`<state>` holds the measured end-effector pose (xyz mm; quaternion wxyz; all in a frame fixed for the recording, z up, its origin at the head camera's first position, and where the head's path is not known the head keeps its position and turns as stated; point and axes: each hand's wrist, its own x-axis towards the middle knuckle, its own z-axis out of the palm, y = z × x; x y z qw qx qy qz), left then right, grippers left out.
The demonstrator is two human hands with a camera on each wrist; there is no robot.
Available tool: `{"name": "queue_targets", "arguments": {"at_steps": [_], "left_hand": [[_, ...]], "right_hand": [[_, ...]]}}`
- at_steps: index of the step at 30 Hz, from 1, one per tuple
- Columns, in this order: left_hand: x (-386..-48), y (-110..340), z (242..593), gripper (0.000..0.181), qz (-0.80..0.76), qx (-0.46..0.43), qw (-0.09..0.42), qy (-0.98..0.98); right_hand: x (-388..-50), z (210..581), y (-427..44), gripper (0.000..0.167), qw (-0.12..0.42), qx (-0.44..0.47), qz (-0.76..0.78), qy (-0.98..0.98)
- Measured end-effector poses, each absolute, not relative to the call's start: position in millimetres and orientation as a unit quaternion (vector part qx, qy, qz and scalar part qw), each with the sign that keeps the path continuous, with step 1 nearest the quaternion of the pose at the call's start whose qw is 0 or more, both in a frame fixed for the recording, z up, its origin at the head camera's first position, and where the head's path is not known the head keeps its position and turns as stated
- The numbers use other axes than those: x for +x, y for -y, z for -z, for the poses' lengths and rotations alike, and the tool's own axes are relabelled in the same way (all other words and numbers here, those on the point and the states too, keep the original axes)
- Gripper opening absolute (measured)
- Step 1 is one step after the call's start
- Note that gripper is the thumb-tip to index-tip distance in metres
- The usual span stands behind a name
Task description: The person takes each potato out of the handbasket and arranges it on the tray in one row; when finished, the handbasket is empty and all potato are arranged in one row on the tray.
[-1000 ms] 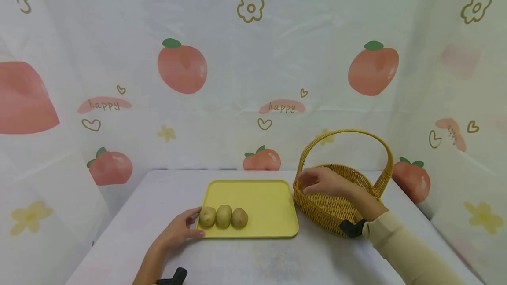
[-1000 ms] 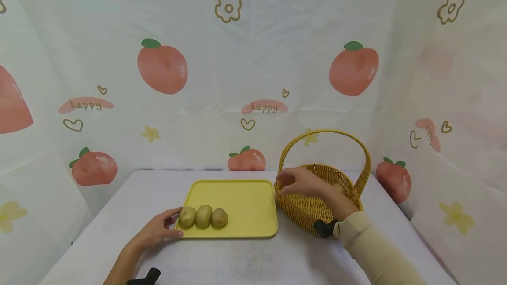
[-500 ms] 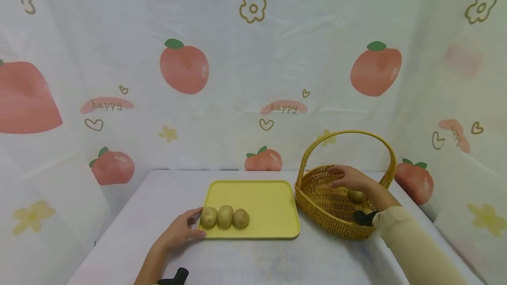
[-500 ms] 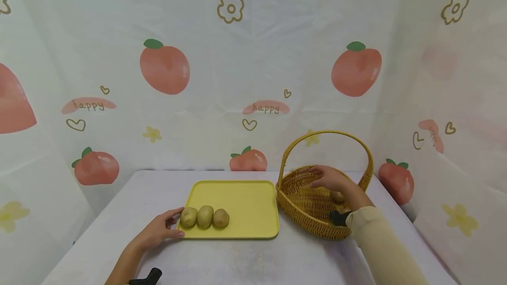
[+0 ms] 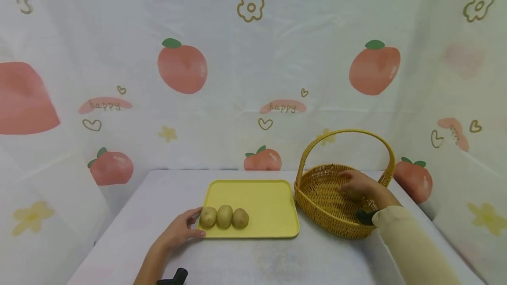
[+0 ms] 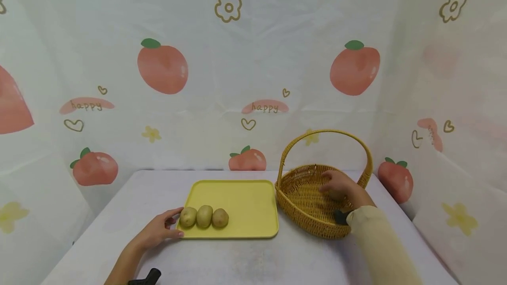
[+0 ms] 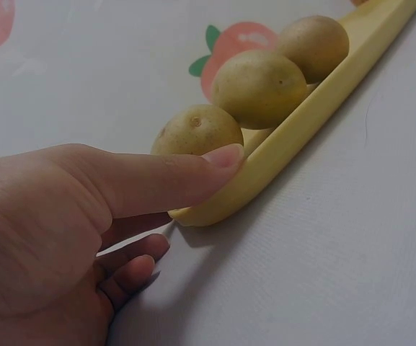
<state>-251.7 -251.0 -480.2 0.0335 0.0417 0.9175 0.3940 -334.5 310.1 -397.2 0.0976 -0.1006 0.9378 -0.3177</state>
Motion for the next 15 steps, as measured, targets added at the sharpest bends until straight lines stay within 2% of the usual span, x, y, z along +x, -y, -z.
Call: {"name": "queue_targets", "arguments": {"at_steps": [15], "left_hand": [[-250.1, 253.4, 480.7, 0.084, -0.397, 0.05, 0.029, -0.916]], "right_hand": [[-343.2, 403.9, -308.1, 0.048, 0.125, -0.137, 0.263, -0.947]]}}
